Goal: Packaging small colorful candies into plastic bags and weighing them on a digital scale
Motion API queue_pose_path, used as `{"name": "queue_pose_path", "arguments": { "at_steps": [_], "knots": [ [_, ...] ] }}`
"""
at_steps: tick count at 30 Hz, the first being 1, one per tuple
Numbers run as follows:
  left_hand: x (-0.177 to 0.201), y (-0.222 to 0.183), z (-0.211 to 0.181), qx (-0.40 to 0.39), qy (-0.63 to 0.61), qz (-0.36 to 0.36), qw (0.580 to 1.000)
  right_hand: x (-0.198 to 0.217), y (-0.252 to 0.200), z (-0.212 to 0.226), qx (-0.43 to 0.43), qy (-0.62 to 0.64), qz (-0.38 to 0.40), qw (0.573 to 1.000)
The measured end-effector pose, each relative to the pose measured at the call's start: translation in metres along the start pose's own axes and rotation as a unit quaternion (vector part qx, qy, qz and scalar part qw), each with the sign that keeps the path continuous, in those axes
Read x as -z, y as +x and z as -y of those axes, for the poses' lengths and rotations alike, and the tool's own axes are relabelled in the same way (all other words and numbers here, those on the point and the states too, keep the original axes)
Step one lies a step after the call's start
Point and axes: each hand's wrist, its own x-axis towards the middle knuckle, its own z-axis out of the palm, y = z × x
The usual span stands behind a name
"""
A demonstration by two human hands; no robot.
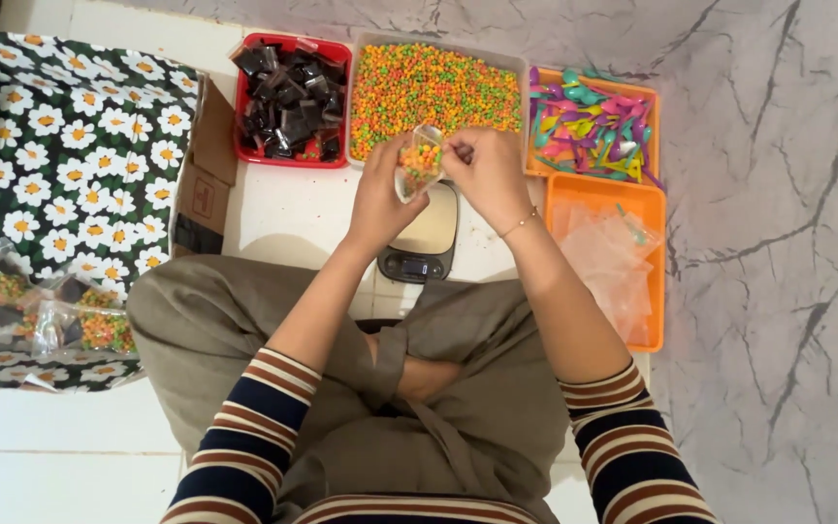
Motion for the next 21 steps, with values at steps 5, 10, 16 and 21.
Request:
{"name": "queue_pose_path", "arguments": {
  "at_steps": [5,10,16,21],
  "knots": [
    [0.014,-0.019,-0.016,0.008,-0.007,0.000,1.000,0.008,-0.016,0.027,0.037,-0.034,-0.017,0.999],
    [0.021,-0.034,-0.001,0.000,-0.033,0.002,0.999,0.015,-0.028,0.030,-0.009,0.008,0.007,1.000],
    [0.032,-0.049,-0.018,-0.005,-0.033,-0.023,0.999,0.045,-0.058,0.097,0.031,0.094,0.010,0.995],
    [0.030,-0.066,-0.014,0.002,-0.016,-0.002,1.000,0.037,-0.082,0.064,0.008,0.072,0.005,0.997]
  ]
}}
